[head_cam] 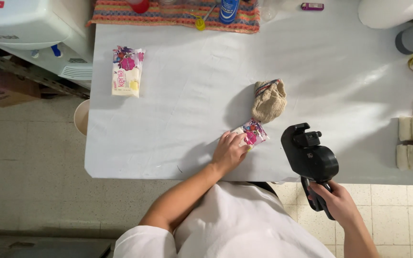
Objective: The person labels small packages using a price gun. The person picks up each package, wipes the surface with a cloth, applies a label with the gun, and stacks the labeled packages on the table.
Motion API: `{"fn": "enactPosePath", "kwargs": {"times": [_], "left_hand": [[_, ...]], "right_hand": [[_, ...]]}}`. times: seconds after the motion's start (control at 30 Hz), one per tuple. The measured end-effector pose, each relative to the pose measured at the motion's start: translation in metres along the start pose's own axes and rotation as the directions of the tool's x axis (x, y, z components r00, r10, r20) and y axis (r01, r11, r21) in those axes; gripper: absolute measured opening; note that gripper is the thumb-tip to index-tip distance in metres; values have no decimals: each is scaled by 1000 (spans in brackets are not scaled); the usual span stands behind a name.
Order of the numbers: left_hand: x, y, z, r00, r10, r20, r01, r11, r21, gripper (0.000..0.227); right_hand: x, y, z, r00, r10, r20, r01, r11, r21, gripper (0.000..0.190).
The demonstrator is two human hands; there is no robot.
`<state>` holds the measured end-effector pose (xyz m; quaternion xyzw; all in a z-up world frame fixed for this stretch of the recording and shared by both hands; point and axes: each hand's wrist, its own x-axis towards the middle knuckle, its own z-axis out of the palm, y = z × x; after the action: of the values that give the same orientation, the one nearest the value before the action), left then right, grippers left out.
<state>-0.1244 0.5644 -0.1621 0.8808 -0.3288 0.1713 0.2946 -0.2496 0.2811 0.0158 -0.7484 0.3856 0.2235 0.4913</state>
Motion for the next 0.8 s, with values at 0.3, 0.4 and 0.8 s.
{"fn": "enactPosePath", "kwargs": {"times": [0.3,0.4,0.8], "left_hand": [[-5,-1,-5,961,-208,184,191,976,104,106],[-7,2,3,966,-221,133,217,975,39,93],[88,132,175,926,134,354,-74,981,-180,93]], "right_hand": [[-8,22,-25,988,69,-136,-52,991,123,31],[-17,42,-42,974,96,-206,-39,964,262,29],[-62,163,-118,851,374,-369,-107,811,575,27]]}}
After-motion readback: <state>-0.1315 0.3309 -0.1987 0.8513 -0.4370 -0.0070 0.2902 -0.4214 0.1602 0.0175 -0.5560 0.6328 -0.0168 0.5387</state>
